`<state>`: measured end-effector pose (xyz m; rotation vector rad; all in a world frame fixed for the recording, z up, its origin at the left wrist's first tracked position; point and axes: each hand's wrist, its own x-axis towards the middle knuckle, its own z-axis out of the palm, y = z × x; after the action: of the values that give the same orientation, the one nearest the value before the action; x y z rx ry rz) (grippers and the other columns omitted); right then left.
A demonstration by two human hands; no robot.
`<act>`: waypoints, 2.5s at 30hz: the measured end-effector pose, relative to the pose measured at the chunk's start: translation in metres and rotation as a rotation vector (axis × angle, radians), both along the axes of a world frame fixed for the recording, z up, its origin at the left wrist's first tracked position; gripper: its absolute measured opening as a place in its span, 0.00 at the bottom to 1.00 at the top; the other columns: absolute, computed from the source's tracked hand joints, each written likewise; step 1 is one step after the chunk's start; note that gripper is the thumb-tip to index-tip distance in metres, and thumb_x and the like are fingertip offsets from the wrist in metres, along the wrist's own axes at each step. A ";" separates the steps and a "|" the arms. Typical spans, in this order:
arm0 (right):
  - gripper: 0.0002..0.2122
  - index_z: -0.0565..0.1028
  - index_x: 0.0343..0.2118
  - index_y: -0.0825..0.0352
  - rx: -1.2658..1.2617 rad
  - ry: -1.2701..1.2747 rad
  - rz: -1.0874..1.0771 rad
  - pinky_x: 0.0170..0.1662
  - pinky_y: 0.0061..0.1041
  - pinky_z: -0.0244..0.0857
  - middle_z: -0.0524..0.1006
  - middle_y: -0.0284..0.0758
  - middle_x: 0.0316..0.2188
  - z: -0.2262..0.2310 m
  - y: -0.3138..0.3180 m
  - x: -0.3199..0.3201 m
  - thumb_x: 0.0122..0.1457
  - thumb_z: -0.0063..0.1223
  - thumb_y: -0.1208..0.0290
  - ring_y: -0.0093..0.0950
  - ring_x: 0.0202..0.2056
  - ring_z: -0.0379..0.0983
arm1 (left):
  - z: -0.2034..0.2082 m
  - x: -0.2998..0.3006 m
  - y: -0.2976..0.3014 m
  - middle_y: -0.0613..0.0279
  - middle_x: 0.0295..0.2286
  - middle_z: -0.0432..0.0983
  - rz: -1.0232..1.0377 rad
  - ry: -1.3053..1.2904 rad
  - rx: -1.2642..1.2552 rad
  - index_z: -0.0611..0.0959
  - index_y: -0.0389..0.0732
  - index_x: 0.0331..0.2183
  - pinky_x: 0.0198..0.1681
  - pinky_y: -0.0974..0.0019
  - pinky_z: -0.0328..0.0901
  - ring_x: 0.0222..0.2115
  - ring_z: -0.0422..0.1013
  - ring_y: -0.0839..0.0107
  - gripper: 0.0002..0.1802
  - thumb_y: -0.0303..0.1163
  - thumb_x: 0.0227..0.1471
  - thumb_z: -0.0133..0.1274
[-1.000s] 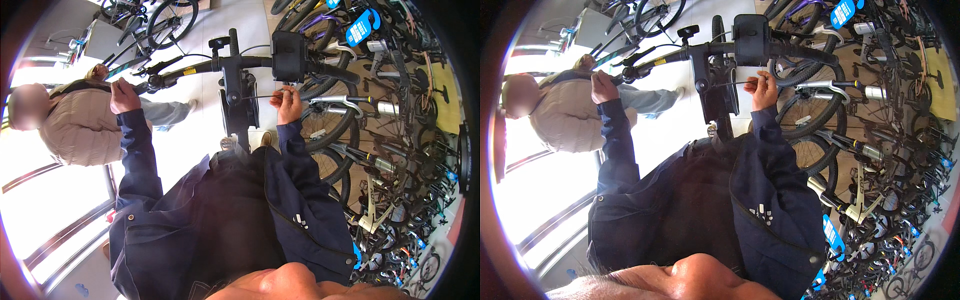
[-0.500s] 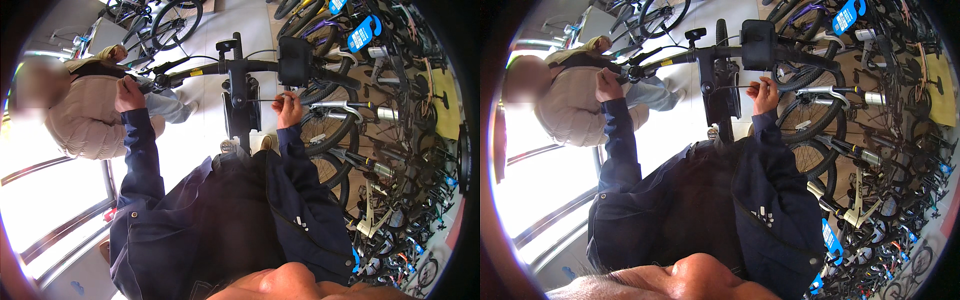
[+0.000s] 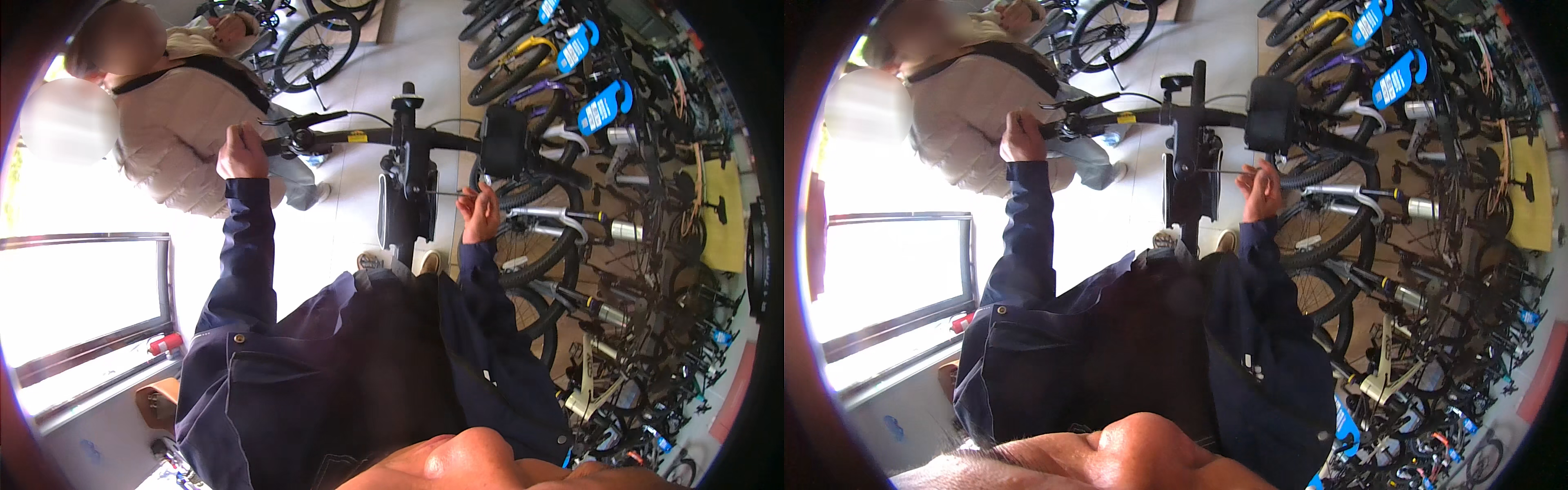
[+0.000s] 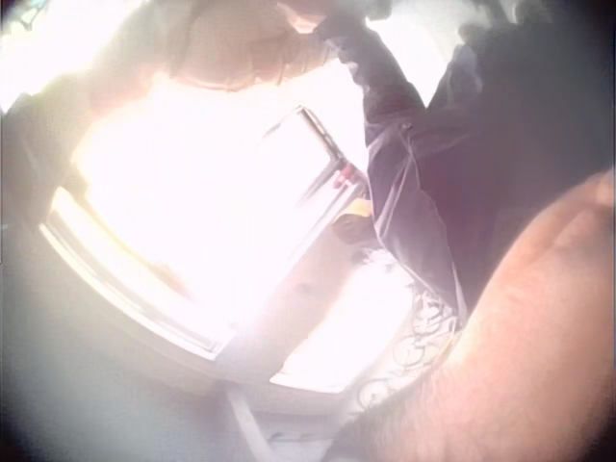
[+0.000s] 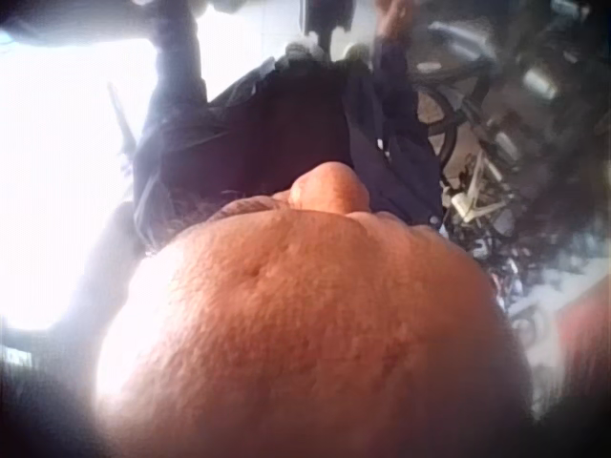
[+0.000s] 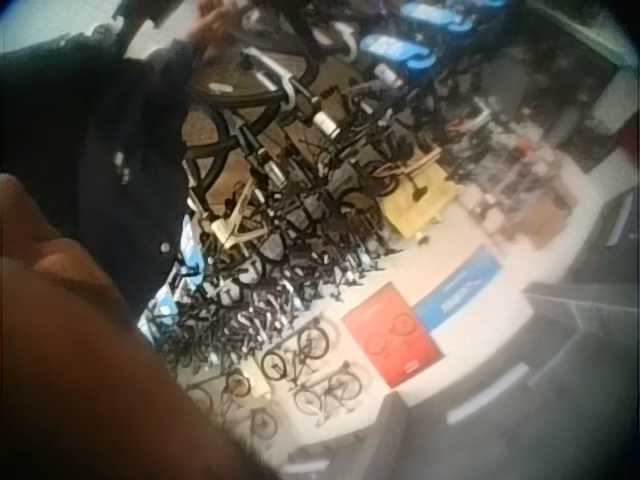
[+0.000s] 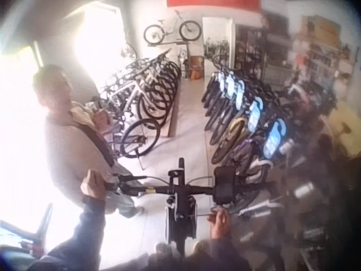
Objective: The person uses a small hex key to loosen and tighten bolts on a bicycle handlebar stem and attached bag mount. They repeatedly adjust the position of the handlebar and the mounted bag, checking alignment and fit throughout the process.
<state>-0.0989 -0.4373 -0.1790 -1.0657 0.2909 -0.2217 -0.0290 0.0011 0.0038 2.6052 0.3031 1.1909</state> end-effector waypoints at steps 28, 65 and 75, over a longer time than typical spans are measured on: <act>0.16 0.76 0.41 0.65 1.217 -0.169 0.393 0.35 0.25 0.76 0.76 0.31 0.30 -0.039 -0.009 0.026 0.70 0.50 0.55 0.23 0.27 0.73 | -0.012 0.007 0.009 0.52 0.20 0.79 0.042 -0.003 0.025 0.79 0.48 0.30 0.26 0.46 0.67 0.23 0.76 0.47 0.12 0.44 0.61 0.54; 0.09 0.81 0.46 0.67 -1.171 -0.133 0.498 0.39 0.28 0.75 0.83 0.40 0.37 0.041 -0.065 0.002 0.64 0.55 0.77 0.32 0.37 0.82 | 0.011 -0.006 -0.001 0.58 0.23 0.82 -0.153 0.069 -0.194 0.82 0.44 0.35 0.32 0.59 0.72 0.26 0.80 0.58 0.12 0.40 0.66 0.51; 0.10 0.83 0.41 0.58 -1.722 -0.291 0.902 0.37 0.41 0.72 0.82 0.40 0.34 0.082 -0.041 0.055 0.57 0.64 0.65 0.43 0.36 0.79 | -0.004 -0.091 -0.055 0.67 0.25 0.73 -0.392 -0.381 -0.782 0.80 0.31 0.45 0.30 0.73 0.64 0.24 0.67 0.79 0.20 0.38 0.72 0.41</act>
<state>-0.0434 -0.4780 -0.0966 -2.6775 -0.8489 0.2910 -0.1204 -0.0536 -0.0005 1.6382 0.1282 1.1005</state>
